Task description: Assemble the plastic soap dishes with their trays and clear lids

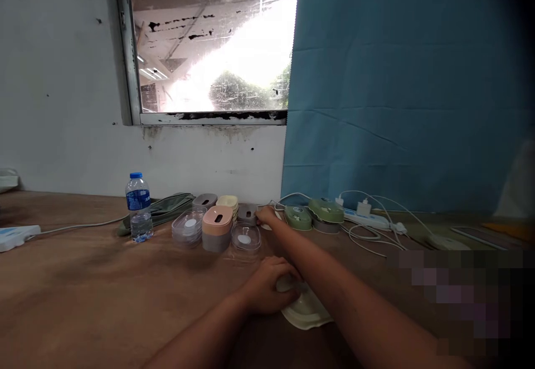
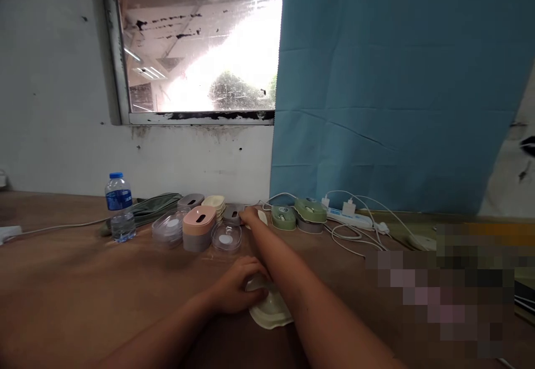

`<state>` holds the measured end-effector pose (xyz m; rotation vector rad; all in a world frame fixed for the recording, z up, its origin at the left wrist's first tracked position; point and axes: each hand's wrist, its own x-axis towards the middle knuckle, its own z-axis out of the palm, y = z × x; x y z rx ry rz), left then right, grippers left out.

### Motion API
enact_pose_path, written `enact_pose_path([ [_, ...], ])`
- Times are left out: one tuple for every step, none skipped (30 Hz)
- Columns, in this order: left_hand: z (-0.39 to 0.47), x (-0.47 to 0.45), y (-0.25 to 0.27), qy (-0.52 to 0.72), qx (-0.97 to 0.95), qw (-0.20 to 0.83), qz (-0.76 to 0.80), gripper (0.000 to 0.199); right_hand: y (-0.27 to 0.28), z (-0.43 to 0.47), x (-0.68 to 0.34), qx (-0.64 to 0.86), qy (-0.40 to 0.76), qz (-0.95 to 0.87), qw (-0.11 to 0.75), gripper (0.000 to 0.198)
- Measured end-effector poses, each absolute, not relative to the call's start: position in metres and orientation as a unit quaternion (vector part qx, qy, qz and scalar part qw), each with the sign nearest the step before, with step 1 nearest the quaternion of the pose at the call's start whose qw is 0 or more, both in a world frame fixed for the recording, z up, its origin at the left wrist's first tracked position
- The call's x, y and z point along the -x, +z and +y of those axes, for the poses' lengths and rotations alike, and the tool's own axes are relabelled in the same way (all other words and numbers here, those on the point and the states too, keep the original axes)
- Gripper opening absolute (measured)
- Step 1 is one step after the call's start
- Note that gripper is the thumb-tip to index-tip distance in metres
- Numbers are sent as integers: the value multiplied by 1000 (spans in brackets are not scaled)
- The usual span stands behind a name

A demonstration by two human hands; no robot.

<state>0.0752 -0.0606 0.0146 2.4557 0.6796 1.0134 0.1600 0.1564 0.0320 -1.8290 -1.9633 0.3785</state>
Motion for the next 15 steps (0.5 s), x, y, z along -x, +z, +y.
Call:
enact_pose_path([
  [-60, -75, 15, 358, -880, 198, 243, 22, 31, 157, -161, 657, 131, -714, 204, 25],
  [-60, -75, 15, 352, -883, 196, 242, 21, 31, 157, -162, 654, 128, -720, 193, 25],
  [-60, -75, 15, 347, -885, 194, 240, 21, 30, 156, -164, 650, 123, -727, 182, 25],
  [-61, -75, 15, 342, -888, 193, 240, 20, 29, 155, -167, 645, 113, -735, 176, 26],
  [-61, -74, 16, 336, -891, 191, 239, 20, 29, 153, -171, 638, 100, -744, 171, 27],
  [-62, -74, 17, 331, -893, 189, 238, 21, 28, 151, -176, 631, 85, -753, 166, 27],
  [-63, -74, 17, 327, -895, 187, 238, 21, 27, 147, -182, 622, 70, -763, 161, 28],
  [-64, -74, 18, 323, -897, 185, 237, 21, 27, 144, -188, 614, 53, -772, 155, 28],
  [-64, -74, 18, 321, -899, 183, 237, 22, 26, 139, -195, 605, 37, -782, 146, 27],
  [-65, -74, 18, 318, -900, 180, 237, 21, 26, 135, -201, 595, 22, -792, 136, 27],
  [-65, -74, 18, 317, -900, 177, 239, 21, 26, 131, -207, 585, 7, -802, 124, 27],
  [-64, -75, 18, 315, -901, 174, 242, 20, 25, 126, -213, 575, -8, -811, 112, 27],
  [-64, -75, 17, 313, -902, 170, 244, 20, 25, 122, -217, 566, -22, -818, 99, 27],
  [-64, -75, 17, 312, -902, 167, 246, 20, 25, 119, -221, 557, -36, -825, 88, 27],
  [-63, -75, 16, 311, -903, 164, 247, 20, 25, 116, -223, 551, -50, -829, 78, 27],
])
